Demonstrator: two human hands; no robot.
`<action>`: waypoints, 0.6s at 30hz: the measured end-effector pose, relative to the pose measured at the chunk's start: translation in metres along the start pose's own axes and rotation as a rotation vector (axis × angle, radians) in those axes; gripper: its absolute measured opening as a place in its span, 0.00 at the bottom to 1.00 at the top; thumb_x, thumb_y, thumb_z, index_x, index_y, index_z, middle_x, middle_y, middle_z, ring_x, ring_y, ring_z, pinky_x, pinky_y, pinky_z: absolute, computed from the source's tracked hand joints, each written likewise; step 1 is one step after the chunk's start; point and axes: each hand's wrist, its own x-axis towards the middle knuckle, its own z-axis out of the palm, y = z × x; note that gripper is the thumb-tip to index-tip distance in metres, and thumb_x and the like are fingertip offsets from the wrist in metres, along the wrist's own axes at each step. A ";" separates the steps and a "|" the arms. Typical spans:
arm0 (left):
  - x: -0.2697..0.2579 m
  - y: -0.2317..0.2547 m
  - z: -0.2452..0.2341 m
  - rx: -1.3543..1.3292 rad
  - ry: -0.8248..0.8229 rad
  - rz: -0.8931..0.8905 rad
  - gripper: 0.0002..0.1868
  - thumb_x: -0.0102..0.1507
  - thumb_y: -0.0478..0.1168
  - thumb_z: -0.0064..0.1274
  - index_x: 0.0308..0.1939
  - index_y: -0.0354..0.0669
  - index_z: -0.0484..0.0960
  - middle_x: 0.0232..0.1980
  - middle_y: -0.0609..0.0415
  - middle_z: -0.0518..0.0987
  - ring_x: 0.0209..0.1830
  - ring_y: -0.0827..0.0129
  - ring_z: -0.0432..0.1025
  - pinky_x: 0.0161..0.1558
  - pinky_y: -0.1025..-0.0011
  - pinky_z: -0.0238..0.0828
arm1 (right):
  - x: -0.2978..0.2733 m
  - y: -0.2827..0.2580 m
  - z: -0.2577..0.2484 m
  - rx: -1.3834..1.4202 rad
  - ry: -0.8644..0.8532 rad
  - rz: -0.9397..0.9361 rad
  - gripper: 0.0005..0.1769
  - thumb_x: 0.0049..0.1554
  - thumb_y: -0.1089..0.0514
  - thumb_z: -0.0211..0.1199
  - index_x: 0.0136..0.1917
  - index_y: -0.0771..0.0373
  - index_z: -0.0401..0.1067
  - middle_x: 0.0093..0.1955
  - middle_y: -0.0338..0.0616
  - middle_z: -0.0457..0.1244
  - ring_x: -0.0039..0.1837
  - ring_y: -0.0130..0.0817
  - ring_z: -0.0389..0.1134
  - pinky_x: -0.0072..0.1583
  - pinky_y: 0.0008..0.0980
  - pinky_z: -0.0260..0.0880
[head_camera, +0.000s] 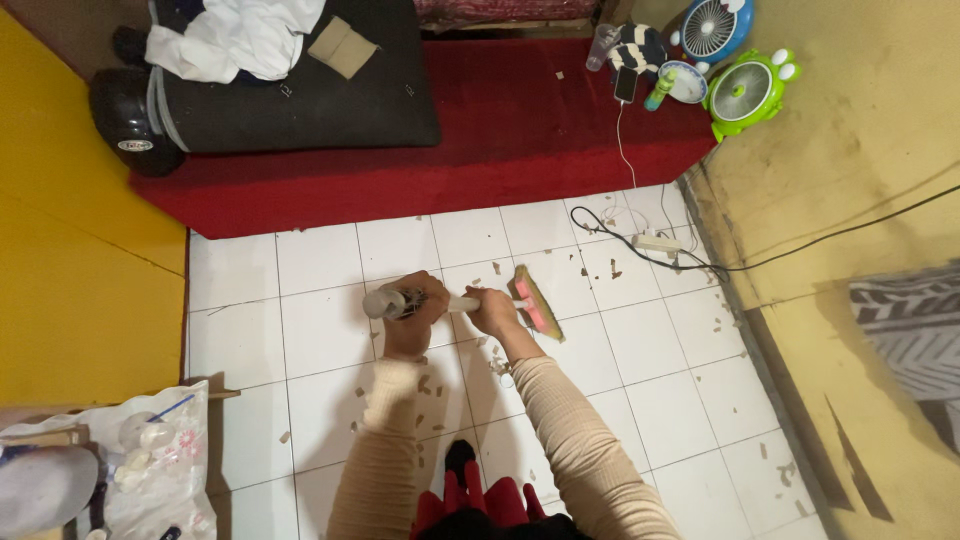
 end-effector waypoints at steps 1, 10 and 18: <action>-0.002 0.003 0.000 0.014 0.013 0.005 0.05 0.55 0.26 0.52 0.25 0.37 0.77 0.26 0.58 0.74 0.24 0.78 0.63 0.28 0.76 0.58 | -0.002 -0.002 0.002 0.013 0.008 0.004 0.18 0.52 0.55 0.63 0.56 0.46 0.80 0.53 0.48 0.70 0.55 0.50 0.72 0.57 0.45 0.72; -0.002 0.034 -0.032 0.018 -0.029 0.051 0.07 0.56 0.25 0.50 0.26 0.38 0.75 0.27 0.57 0.74 0.25 0.78 0.63 0.29 0.77 0.59 | -0.010 -0.048 0.016 -0.051 -0.076 0.005 0.16 0.55 0.53 0.60 0.56 0.47 0.81 0.53 0.47 0.72 0.55 0.49 0.73 0.59 0.44 0.72; 0.008 0.073 -0.064 -0.026 -0.066 -0.053 0.09 0.56 0.23 0.51 0.25 0.39 0.72 0.26 0.58 0.72 0.26 0.77 0.65 0.28 0.77 0.59 | -0.016 -0.100 0.036 0.048 0.036 0.019 0.19 0.51 0.53 0.63 0.57 0.49 0.80 0.56 0.47 0.71 0.55 0.51 0.72 0.58 0.46 0.72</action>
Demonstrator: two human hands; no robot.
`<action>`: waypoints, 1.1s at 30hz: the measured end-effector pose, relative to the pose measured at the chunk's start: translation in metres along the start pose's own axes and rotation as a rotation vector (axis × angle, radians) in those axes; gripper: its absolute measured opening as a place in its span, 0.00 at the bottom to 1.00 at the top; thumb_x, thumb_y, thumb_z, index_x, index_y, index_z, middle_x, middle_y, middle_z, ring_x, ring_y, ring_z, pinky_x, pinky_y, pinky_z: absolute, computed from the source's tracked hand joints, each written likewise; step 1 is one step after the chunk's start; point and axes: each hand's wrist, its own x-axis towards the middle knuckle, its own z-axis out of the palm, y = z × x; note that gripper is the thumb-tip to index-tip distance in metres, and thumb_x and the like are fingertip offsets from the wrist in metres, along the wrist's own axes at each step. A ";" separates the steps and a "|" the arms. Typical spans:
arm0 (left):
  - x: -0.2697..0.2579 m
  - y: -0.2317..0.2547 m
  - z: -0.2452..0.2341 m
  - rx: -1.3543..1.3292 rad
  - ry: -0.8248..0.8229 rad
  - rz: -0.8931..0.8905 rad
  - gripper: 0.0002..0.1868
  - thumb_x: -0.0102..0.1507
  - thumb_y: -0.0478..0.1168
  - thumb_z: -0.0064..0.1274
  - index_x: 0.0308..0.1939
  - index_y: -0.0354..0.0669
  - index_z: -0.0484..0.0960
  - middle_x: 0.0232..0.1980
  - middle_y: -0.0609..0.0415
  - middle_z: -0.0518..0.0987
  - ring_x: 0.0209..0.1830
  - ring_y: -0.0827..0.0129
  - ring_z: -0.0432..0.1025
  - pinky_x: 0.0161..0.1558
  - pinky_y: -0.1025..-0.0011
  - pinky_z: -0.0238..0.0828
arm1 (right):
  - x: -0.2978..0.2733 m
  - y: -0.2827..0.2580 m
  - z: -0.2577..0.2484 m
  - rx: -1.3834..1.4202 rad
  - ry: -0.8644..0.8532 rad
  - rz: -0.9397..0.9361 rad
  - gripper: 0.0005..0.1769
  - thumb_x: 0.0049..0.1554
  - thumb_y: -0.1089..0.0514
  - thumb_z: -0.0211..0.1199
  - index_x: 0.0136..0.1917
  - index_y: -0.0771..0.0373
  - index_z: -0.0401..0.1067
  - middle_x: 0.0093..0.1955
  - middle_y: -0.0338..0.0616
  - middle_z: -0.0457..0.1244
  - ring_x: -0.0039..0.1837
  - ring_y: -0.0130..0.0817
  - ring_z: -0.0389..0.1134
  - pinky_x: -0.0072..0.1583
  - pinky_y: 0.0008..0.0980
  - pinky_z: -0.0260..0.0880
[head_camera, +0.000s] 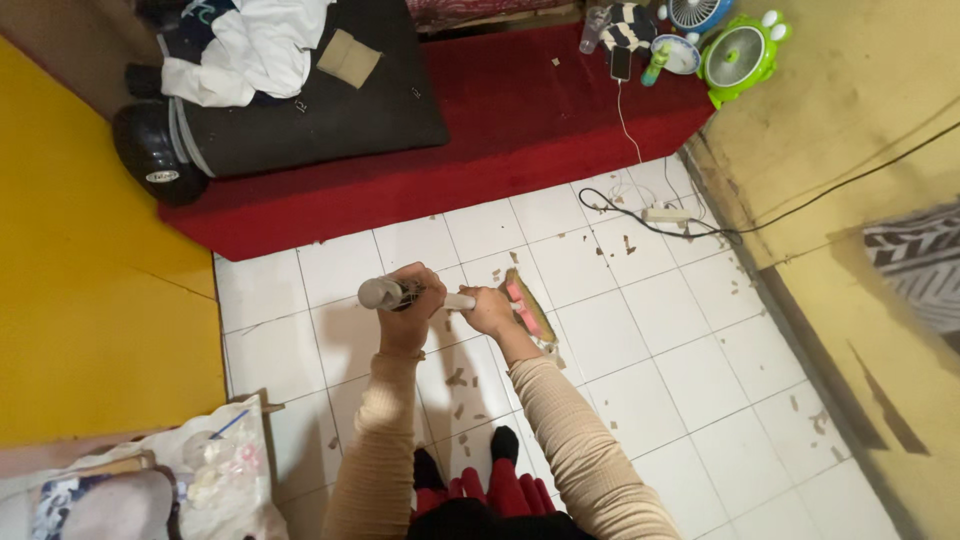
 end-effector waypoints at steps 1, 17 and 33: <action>0.001 0.003 -0.005 0.008 -0.024 0.002 0.11 0.57 0.23 0.51 0.24 0.40 0.71 0.26 0.58 0.71 0.26 0.77 0.65 0.29 0.77 0.59 | -0.002 -0.008 -0.001 0.003 -0.016 0.032 0.20 0.52 0.51 0.64 0.58 0.49 0.79 0.55 0.48 0.71 0.55 0.51 0.72 0.58 0.46 0.72; -0.004 0.023 -0.030 -0.101 -0.318 -0.058 0.12 0.58 0.30 0.57 0.23 0.41 0.71 0.26 0.56 0.72 0.27 0.72 0.66 0.33 0.72 0.64 | -0.021 -0.038 0.005 0.052 -0.005 0.117 0.15 0.49 0.53 0.69 0.51 0.52 0.81 0.46 0.50 0.72 0.50 0.48 0.73 0.54 0.45 0.73; -0.044 -0.045 0.045 -0.056 -0.119 0.069 0.17 0.62 0.28 0.56 0.21 0.42 0.68 0.25 0.59 0.69 0.28 0.72 0.63 0.33 0.72 0.61 | -0.050 0.029 -0.058 -0.050 -0.083 0.057 0.14 0.50 0.53 0.65 0.50 0.52 0.82 0.46 0.51 0.72 0.51 0.50 0.73 0.55 0.45 0.73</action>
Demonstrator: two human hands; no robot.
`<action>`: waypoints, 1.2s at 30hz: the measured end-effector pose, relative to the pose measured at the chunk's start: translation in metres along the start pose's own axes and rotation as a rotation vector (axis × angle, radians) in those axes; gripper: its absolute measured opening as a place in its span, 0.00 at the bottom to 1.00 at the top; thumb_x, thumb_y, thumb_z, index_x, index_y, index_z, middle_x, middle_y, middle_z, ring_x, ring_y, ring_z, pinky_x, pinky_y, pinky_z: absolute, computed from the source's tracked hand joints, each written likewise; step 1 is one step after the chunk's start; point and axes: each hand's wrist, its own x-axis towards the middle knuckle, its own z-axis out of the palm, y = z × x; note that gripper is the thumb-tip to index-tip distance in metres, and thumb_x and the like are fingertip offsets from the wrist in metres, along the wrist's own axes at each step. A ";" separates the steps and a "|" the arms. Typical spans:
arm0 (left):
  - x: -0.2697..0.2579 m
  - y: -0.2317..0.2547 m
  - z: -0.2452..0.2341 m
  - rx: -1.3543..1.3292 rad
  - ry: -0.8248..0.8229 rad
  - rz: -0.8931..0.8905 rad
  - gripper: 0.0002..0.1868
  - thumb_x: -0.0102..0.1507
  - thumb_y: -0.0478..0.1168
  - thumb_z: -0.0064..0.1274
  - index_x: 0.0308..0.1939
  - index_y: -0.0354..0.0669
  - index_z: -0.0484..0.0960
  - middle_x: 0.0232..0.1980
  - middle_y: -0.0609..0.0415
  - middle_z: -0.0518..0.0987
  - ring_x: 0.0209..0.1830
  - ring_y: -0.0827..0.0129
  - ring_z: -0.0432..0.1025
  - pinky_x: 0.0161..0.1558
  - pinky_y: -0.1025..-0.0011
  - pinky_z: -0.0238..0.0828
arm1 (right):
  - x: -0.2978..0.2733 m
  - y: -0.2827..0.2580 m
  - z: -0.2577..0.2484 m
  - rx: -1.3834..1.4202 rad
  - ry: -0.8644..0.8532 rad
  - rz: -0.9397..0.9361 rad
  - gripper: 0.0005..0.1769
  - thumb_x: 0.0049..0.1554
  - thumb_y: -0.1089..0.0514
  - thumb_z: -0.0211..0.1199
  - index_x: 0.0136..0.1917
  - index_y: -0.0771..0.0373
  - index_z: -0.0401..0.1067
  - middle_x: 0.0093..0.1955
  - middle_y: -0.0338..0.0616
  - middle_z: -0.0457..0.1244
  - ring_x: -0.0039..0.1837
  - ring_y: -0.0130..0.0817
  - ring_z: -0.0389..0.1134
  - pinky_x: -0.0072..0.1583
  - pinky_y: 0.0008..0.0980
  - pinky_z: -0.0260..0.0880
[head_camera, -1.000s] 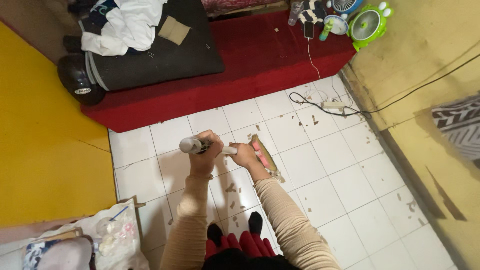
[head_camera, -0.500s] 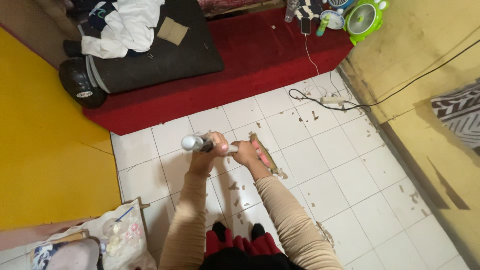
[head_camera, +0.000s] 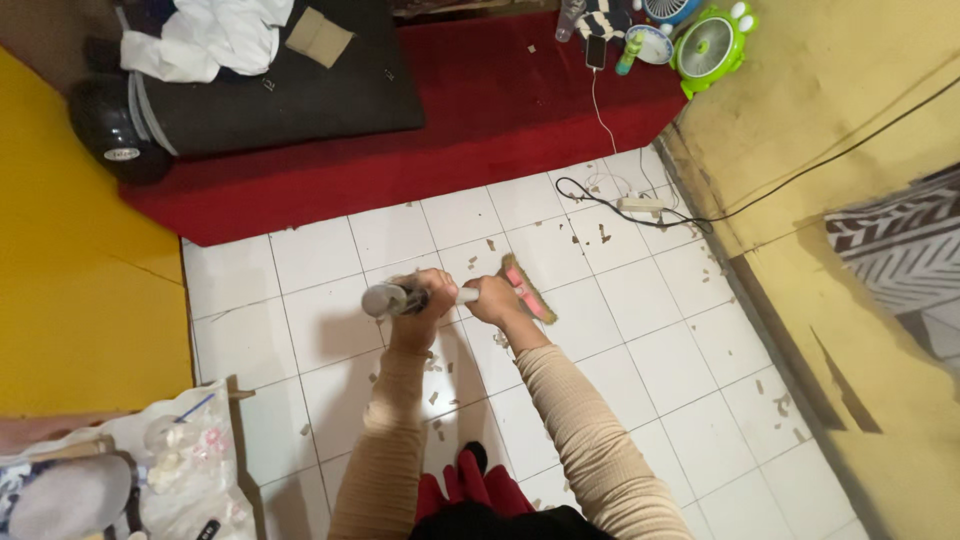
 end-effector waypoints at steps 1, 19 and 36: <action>-0.004 -0.006 0.002 0.033 0.012 0.010 0.16 0.62 0.28 0.56 0.22 0.41 0.70 0.25 0.59 0.70 0.29 0.72 0.64 0.33 0.72 0.63 | -0.001 0.005 0.004 -0.002 -0.015 0.017 0.13 0.52 0.52 0.64 0.50 0.51 0.82 0.47 0.51 0.71 0.51 0.50 0.72 0.55 0.46 0.72; -0.066 0.011 -0.022 0.077 0.080 -0.015 0.19 0.60 0.28 0.53 0.18 0.41 0.60 0.24 0.60 0.66 0.27 0.75 0.60 0.33 0.74 0.60 | -0.040 -0.016 0.066 0.051 0.004 -0.012 0.15 0.55 0.48 0.62 0.53 0.50 0.81 0.53 0.48 0.71 0.55 0.50 0.72 0.58 0.45 0.72; -0.100 0.105 -0.027 0.151 0.070 -0.093 0.17 0.59 0.26 0.50 0.20 0.41 0.62 0.23 0.63 0.63 0.25 0.78 0.55 0.30 0.75 0.52 | -0.097 -0.088 0.082 -0.097 0.044 -0.094 0.14 0.52 0.52 0.63 0.52 0.47 0.82 0.45 0.49 0.73 0.52 0.48 0.73 0.74 0.50 0.56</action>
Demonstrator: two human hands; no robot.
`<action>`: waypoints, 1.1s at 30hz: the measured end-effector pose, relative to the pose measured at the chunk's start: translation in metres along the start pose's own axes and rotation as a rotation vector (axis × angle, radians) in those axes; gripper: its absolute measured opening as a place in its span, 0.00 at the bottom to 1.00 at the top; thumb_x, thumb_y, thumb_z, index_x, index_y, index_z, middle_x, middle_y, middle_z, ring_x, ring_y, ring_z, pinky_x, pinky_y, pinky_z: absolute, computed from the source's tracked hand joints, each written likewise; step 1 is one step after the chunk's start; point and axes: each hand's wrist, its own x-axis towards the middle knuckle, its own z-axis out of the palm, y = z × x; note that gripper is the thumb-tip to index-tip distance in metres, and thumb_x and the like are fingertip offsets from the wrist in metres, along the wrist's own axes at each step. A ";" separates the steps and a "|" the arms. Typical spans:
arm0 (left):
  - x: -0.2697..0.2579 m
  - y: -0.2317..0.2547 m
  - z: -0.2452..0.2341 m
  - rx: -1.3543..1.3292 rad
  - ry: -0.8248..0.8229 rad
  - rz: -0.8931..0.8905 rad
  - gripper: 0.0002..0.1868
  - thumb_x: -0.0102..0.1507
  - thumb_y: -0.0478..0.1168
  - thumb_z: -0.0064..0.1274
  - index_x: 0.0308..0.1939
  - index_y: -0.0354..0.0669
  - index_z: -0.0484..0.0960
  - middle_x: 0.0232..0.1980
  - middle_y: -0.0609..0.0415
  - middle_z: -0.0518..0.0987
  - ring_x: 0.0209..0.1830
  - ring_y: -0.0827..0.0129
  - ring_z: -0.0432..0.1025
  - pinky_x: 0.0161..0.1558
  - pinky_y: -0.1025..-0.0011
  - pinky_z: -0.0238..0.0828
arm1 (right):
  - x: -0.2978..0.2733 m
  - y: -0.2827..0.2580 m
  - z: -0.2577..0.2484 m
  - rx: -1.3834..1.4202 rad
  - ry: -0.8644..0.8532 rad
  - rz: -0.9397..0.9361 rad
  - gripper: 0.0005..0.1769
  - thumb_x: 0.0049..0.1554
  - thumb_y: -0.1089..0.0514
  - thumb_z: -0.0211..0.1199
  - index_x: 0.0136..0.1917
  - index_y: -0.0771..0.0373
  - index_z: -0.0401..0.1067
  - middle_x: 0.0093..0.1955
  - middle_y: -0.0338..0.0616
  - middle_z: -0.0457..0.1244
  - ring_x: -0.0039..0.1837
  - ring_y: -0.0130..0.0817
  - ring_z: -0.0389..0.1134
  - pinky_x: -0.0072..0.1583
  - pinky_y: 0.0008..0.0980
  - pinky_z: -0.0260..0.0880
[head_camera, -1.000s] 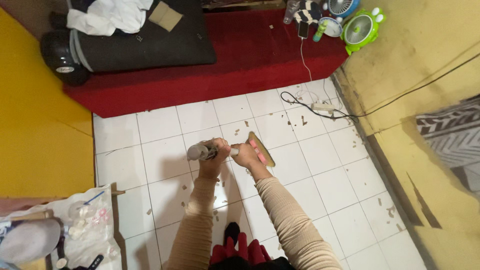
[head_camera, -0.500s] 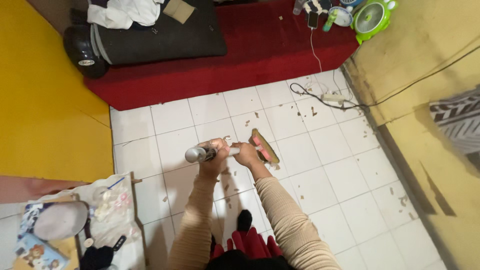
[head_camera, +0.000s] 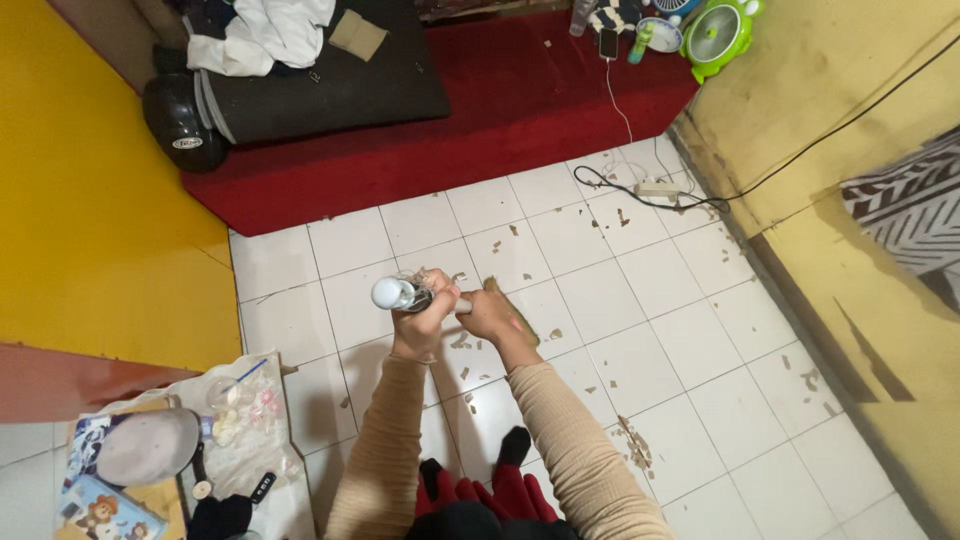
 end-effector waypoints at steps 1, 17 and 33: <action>-0.001 0.001 -0.001 -0.012 0.006 0.000 0.16 0.59 0.26 0.50 0.20 0.41 0.63 0.23 0.62 0.64 0.25 0.78 0.56 0.30 0.75 0.53 | -0.002 -0.003 -0.003 0.046 -0.013 0.033 0.15 0.51 0.52 0.64 0.52 0.47 0.82 0.46 0.48 0.73 0.52 0.48 0.73 0.68 0.49 0.61; 0.020 -0.027 0.064 -0.129 0.043 0.073 0.16 0.59 0.24 0.47 0.20 0.40 0.63 0.24 0.58 0.66 0.27 0.73 0.59 0.32 0.72 0.58 | 0.009 0.053 -0.066 0.037 -0.085 0.083 0.12 0.53 0.53 0.61 0.48 0.49 0.82 0.44 0.47 0.72 0.50 0.47 0.73 0.54 0.46 0.71; 0.002 -0.076 0.058 -0.185 0.154 0.015 0.18 0.58 0.25 0.48 0.19 0.44 0.59 0.22 0.63 0.61 0.23 0.78 0.55 0.28 0.75 0.51 | 0.009 0.094 -0.019 0.107 -0.110 -0.052 0.13 0.50 0.53 0.64 0.49 0.51 0.81 0.46 0.50 0.72 0.50 0.50 0.73 0.54 0.45 0.73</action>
